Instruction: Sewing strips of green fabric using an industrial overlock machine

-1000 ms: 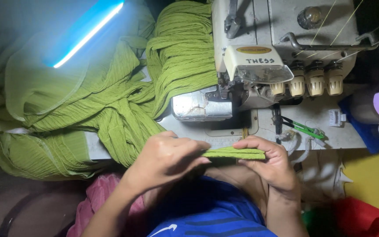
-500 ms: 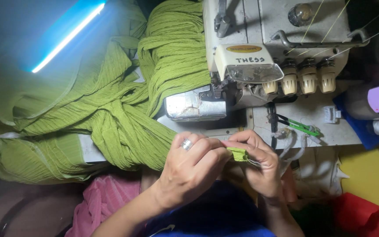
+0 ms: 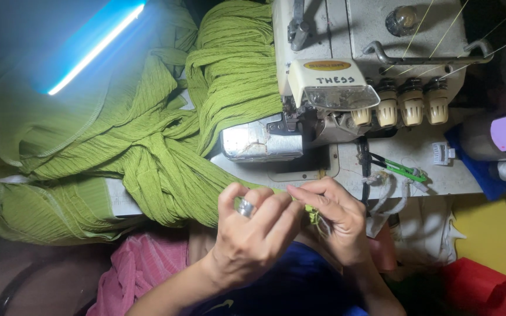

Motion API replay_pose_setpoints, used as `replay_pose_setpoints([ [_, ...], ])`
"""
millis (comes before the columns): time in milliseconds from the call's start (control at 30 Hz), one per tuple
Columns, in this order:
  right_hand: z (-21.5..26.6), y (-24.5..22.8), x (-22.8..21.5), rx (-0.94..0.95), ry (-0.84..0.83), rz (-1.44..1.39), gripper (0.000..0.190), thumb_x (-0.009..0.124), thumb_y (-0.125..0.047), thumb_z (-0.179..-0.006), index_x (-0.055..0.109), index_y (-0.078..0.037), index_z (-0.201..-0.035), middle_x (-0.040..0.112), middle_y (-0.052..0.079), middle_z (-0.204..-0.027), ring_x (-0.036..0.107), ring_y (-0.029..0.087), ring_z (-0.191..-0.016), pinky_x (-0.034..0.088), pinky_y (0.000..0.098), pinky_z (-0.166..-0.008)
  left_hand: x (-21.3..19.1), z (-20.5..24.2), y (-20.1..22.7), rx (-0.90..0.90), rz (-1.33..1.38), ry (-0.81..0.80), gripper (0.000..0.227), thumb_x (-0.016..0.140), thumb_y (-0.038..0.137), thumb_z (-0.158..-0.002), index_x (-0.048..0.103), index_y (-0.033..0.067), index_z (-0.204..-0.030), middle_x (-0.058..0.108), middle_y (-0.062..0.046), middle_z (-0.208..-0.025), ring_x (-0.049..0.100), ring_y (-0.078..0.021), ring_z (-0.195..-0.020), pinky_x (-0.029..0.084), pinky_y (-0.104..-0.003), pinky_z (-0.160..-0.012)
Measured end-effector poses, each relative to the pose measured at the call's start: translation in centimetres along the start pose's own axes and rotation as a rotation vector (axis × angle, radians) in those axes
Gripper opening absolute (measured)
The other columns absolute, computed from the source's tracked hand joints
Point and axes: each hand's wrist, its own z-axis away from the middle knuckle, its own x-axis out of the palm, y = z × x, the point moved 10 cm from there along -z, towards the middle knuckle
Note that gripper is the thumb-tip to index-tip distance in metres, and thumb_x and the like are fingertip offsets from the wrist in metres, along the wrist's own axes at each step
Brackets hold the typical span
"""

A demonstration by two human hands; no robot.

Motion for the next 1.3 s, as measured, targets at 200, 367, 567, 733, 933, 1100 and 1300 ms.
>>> replay_pose_setpoints([
  [200,0.1,0.1,0.1,0.010,0.023,0.022,0.034,0.066,-0.012,-0.070,0.057,-0.003,-0.101,0.058,0.008,-0.085,0.058,0.015,-0.075,0.045,0.0195,-0.067,-0.4,-0.4,-0.9,-0.055,0.112,0.063,0.009,0.049,0.012,-0.080,0.057,0.0061,-0.081,0.056,-0.004,-0.080,0.053,-0.0163,-0.066,0.031,-0.035,-0.074],
  [367,0.5,1.1,0.3,0.017,0.027,-0.010,0.022,0.057,-0.001,-0.076,0.058,-0.003,-0.098,0.058,0.009,-0.083,0.058,0.015,-0.073,0.047,0.0211,-0.065,0.7,-0.1,-3.3,-0.212,0.582,0.038,0.003,0.052,0.004,-0.078,0.051,0.0013,-0.079,0.058,-0.008,-0.079,0.053,-0.0211,-0.069,0.037,-0.031,-0.072],
  [567,-0.2,-0.6,-0.2,-0.010,-0.029,0.000,0.052,0.051,-0.032,-0.075,0.042,0.002,-0.114,0.050,0.013,-0.107,0.052,0.019,-0.093,0.044,0.0276,-0.085,0.7,-0.2,-2.7,-0.138,0.438,0.044,0.003,0.056,0.002,-0.078,0.053,0.0023,-0.080,0.054,-0.006,-0.076,0.050,-0.0197,-0.068,0.036,-0.033,-0.072],
  [733,-0.8,-1.1,-1.2,-0.044,0.098,0.028,0.023,0.064,-0.017,-0.068,0.058,-0.001,-0.083,0.059,0.010,-0.080,0.057,0.020,-0.076,0.047,0.0266,-0.073,1.5,0.1,-2.6,-0.130,0.452,-0.002,0.006,0.056,0.008,-0.081,0.054,0.0033,-0.079,0.055,-0.005,-0.076,0.053,-0.0172,-0.068,0.037,-0.035,-0.079],
  [933,-0.6,0.0,-1.7,0.053,0.152,-0.100,0.006,0.055,-0.006,-0.077,0.058,-0.001,-0.079,0.057,0.009,-0.072,0.054,0.017,-0.066,0.044,0.0231,-0.064,2.7,1.1,-3.5,-0.354,0.746,-0.059,0.020,0.052,0.013,-0.082,0.044,-0.0007,-0.094,0.052,-0.012,-0.089,0.052,-0.0238,-0.082,0.041,-0.030,-0.074],
  [1100,-0.5,0.4,-1.3,0.086,0.147,-0.130,0.011,0.051,-0.009,-0.080,0.058,0.000,-0.080,0.060,0.010,-0.075,0.057,0.018,-0.069,0.046,0.0233,-0.066,0.4,0.6,-2.4,-0.208,0.312,0.089,0.006,0.053,0.008,-0.082,0.051,0.0033,-0.085,0.051,-0.008,-0.078,0.050,-0.0209,-0.066,0.034,-0.035,-0.068],
  [1300,-0.7,-0.3,-1.2,0.021,0.149,-0.134,0.009,0.055,-0.008,-0.076,0.053,-0.001,-0.072,0.055,0.009,-0.066,0.053,0.018,-0.062,0.045,0.0248,-0.061,0.3,0.4,-2.2,-0.174,0.298,0.066,0.003,0.054,0.009,-0.082,0.053,0.0067,-0.080,0.052,-0.004,-0.076,0.049,-0.0189,-0.065,0.031,-0.034,-0.071],
])
